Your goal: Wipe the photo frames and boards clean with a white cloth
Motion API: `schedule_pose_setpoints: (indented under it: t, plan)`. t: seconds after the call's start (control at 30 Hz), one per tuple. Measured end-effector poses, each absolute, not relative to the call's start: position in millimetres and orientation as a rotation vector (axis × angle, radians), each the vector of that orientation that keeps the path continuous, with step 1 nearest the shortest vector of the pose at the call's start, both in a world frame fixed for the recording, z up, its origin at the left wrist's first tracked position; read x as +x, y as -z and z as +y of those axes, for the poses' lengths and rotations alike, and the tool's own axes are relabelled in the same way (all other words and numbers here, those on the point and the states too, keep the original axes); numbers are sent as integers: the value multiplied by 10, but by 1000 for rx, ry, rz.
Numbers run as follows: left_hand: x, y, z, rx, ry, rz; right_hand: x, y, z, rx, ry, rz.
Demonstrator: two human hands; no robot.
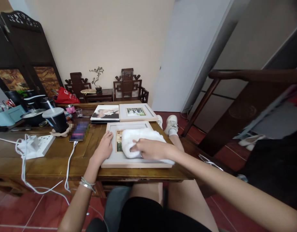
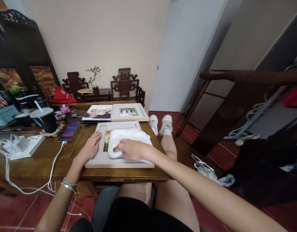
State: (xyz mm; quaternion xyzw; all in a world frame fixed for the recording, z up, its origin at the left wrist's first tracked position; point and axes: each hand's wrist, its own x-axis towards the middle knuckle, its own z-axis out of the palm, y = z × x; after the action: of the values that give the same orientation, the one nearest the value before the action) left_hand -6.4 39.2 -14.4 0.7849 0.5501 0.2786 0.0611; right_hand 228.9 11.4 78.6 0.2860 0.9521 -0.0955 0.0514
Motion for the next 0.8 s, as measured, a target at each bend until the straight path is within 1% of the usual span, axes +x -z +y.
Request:
schedule_pose_setpoints:
  t: [0.1,0.2,0.27,0.37,0.43,0.5,0.63,0.73,0.8]
  plan:
    - [-56,144,385,2366,-862,1657,2292,-997,-149,757,432,2835]
    - [-43,128,382,2347,-863,1651,2222,-933,-179,809,446,2862]
    - [-39,122,386,2346,-847,1654,2159,-754,-48,864,354,2935]
    - [-48,123,392,2366,-836,1637,2058,-480,309,959,61,3060]
    - [-58,125,393,2381,-831,1628,1979,-392,577,1044,-112,3054]
    - [-65,125,390,2392,-810,1638,1892,-386,793,1093,-181,3008]
    - [-64,123,393,2391,-826,1653,1774,-460,876,1069,-130,2973]
    - [-53,134,404,2386,-868,1629,1819,-528,614,987,-55,2964]
    - [-43,140,408,2374,-885,1614,1905,-596,372,889,66,2959]
